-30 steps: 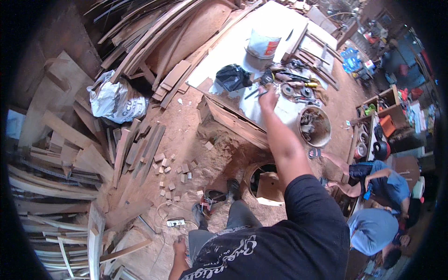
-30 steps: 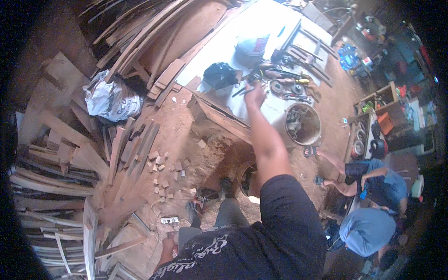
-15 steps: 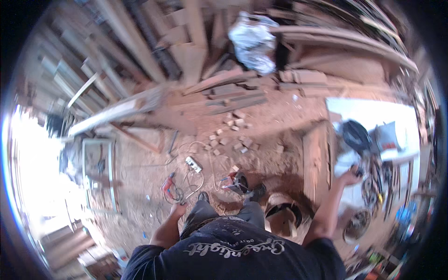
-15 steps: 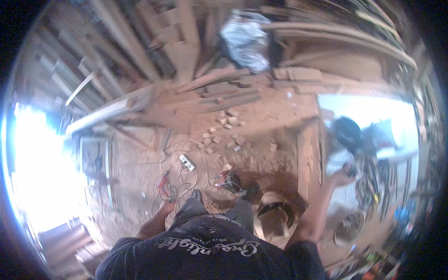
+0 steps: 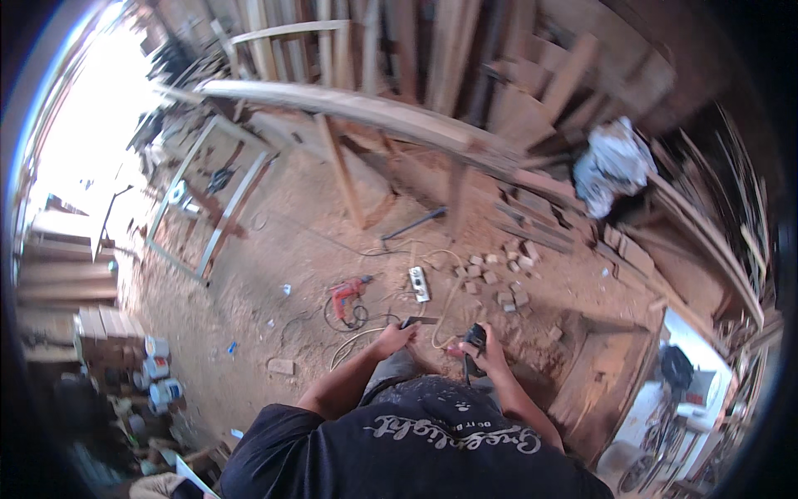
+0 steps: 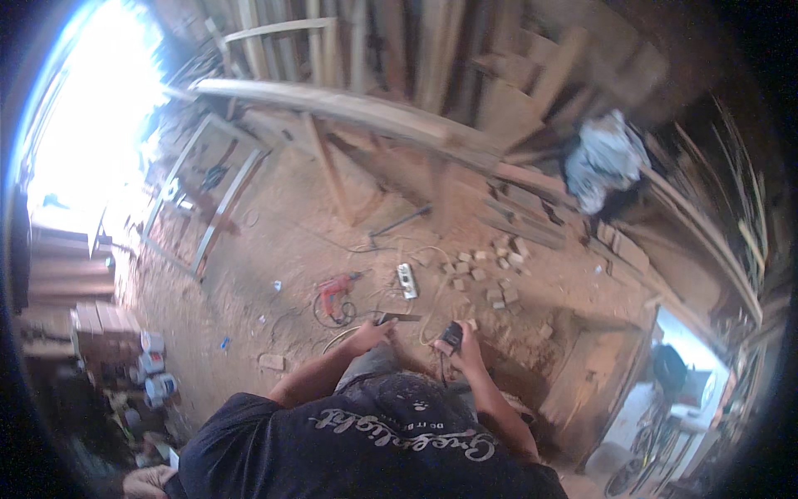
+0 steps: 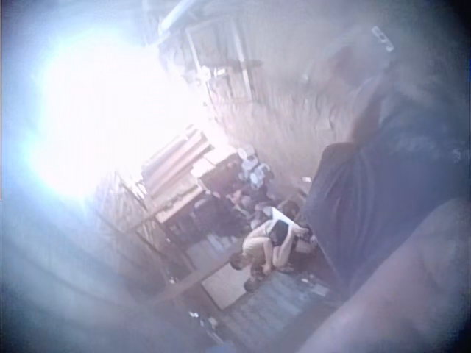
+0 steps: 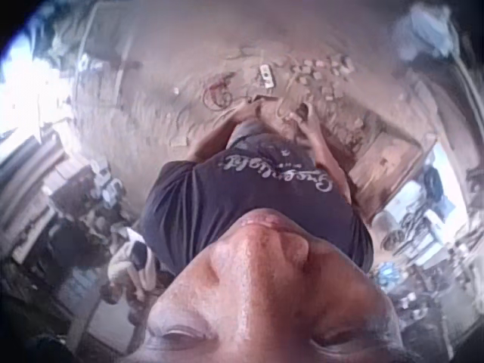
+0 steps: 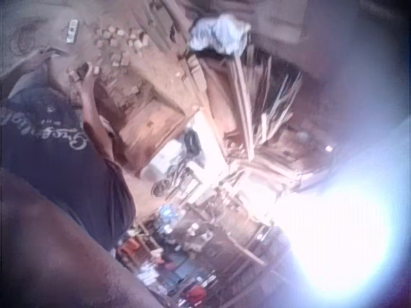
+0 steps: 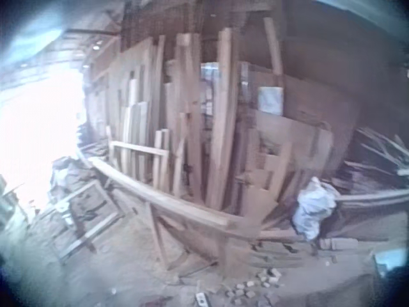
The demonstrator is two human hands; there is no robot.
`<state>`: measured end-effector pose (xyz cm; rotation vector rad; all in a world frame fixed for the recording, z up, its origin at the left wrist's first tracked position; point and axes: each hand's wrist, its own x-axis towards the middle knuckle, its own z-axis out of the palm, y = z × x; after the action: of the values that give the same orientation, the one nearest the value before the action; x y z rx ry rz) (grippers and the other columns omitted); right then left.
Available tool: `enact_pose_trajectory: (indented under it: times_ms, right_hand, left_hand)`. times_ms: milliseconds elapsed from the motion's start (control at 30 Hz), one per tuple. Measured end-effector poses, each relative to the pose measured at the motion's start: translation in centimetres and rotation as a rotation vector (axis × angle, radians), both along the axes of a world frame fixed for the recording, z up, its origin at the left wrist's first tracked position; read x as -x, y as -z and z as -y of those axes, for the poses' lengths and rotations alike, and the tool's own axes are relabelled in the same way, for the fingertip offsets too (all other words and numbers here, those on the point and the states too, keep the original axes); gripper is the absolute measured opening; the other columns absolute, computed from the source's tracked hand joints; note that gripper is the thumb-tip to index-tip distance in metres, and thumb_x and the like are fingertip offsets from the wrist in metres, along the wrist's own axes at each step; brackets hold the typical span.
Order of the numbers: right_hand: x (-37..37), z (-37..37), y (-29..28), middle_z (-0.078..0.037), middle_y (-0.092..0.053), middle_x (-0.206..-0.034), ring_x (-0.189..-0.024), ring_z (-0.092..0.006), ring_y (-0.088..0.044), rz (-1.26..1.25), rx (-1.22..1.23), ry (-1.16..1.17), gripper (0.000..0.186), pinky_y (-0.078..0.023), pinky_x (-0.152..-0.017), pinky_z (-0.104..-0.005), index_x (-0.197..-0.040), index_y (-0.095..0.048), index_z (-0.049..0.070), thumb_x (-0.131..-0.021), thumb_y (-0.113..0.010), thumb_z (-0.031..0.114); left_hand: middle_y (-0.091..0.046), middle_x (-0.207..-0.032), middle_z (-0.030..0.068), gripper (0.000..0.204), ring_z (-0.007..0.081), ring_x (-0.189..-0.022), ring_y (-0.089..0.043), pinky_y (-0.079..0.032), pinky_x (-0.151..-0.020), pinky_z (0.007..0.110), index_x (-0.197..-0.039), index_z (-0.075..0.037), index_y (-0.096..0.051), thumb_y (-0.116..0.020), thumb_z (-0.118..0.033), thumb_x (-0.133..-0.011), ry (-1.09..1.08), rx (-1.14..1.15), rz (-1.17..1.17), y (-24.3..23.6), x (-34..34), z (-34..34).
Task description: The person uses a circular saw to cut a long wooden plank into smaller pieces. They measure the wood with a tape measure, position the plank on a workbench, and make several cuts. The cut pieces are set aside on the workbench.
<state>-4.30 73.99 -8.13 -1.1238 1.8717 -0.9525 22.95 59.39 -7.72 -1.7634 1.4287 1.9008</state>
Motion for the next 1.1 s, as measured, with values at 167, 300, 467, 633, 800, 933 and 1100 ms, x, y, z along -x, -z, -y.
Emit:
enact_pose_trajectory:
  times_ms: [167,300,467,633,800,933,1100]
  right_hand:
    - [-14.0,15.7,-6.9,-0.021,-0.070,-0.109,-0.098,-0.0371,-0.071,-0.171,-0.052,-0.488,0.081,-0.057,-0.085,-0.0443,-0.131,-0.051,0.006,-0.069,-0.094,0.035]
    - [-21.8,22.8,-9.1,-0.023,-0.070,-0.111,-0.102,-0.0388,-0.070,-0.259,0.240,-0.669,0.079,-0.056,-0.087,-0.0461,-0.132,-0.050,0.006,-0.072,-0.093,0.034]
    - [-28.7,28.3,-13.1,-0.020,-0.070,-0.116,-0.103,-0.0368,-0.070,-0.110,0.039,-1.011,0.058,-0.055,-0.090,-0.0453,-0.135,-0.057,0.008,-0.088,-0.081,0.033]
    - [-31.6,35.7,-10.7,-0.021,-0.069,-0.122,-0.112,-0.0356,-0.068,0.074,-0.134,-1.246,0.046,-0.053,-0.095,-0.0443,-0.132,-0.063,0.008,-0.094,-0.074,0.031]
    - [-35.2,44.0,-8.7,-0.018,-0.065,-0.133,-0.122,-0.0385,-0.063,-0.205,0.417,-1.334,0.063,-0.050,-0.103,-0.0438,-0.139,-0.057,0.010,-0.086,-0.082,0.032]
    - [-38.6,52.2,-8.6,-0.017,-0.070,-0.120,-0.112,-0.0362,-0.068,-0.160,0.723,-1.320,0.056,-0.054,-0.093,-0.0436,-0.128,-0.064,0.011,-0.083,-0.084,0.036]
    - [-39.3,65.7,-5.6,-0.013,-0.070,-0.076,-0.071,-0.0296,-0.072,-0.083,0.273,-1.324,0.032,-0.055,-0.066,-0.0402,-0.098,-0.071,0.013,-0.087,-0.083,0.040]
  left_hand:
    - [-0.069,-0.091,0.0006,0.062,0.0114,-0.077,-0.058,-0.047,-0.065,0.027,-0.128,-0.009,-0.068,-0.059,-0.063,-0.099,-0.316,0.177,-0.323,-3.8,-8.1,4.7]
    - [-0.063,-0.093,-0.0015,0.060,0.0083,-0.080,-0.053,-0.042,-0.068,0.026,-0.121,-0.006,-0.068,-0.061,-0.061,-0.099,-0.518,0.199,-0.424,-11.3,-13.0,7.4]
    - [-0.064,-0.094,-0.0016,0.054,0.0080,-0.082,-0.057,-0.045,-0.070,0.026,-0.118,-0.006,-0.066,-0.067,-0.056,-0.096,-0.787,0.346,-0.432,-8.2,-18.9,8.5]
    - [-0.065,-0.101,-0.0007,0.047,0.0100,-0.082,-0.060,-0.047,-0.071,0.026,-0.128,-0.012,-0.061,-0.072,-0.040,-0.092,-0.823,0.155,-0.458,-7.8,-24.5,9.5]
    - [-0.062,-0.106,-0.0016,0.057,0.0113,-0.093,-0.059,-0.049,-0.079,0.029,-0.136,-0.012,-0.058,-0.076,-0.036,-0.087,-0.852,0.144,-0.583,-9.4,-29.8,13.3]
    - [-0.063,-0.109,0.0005,0.062,0.0127,-0.097,-0.060,-0.051,-0.081,0.029,-0.135,-0.007,-0.058,-0.077,-0.036,-0.084,-0.745,0.177,-0.630,-12.0,-34.2,21.3]
    - [-0.068,-0.106,0.0047,0.061,0.0162,-0.095,-0.066,-0.052,-0.083,0.032,-0.128,-0.004,-0.061,-0.081,-0.038,-0.081,-0.738,0.096,-0.735,-11.7,-38.5,36.1]
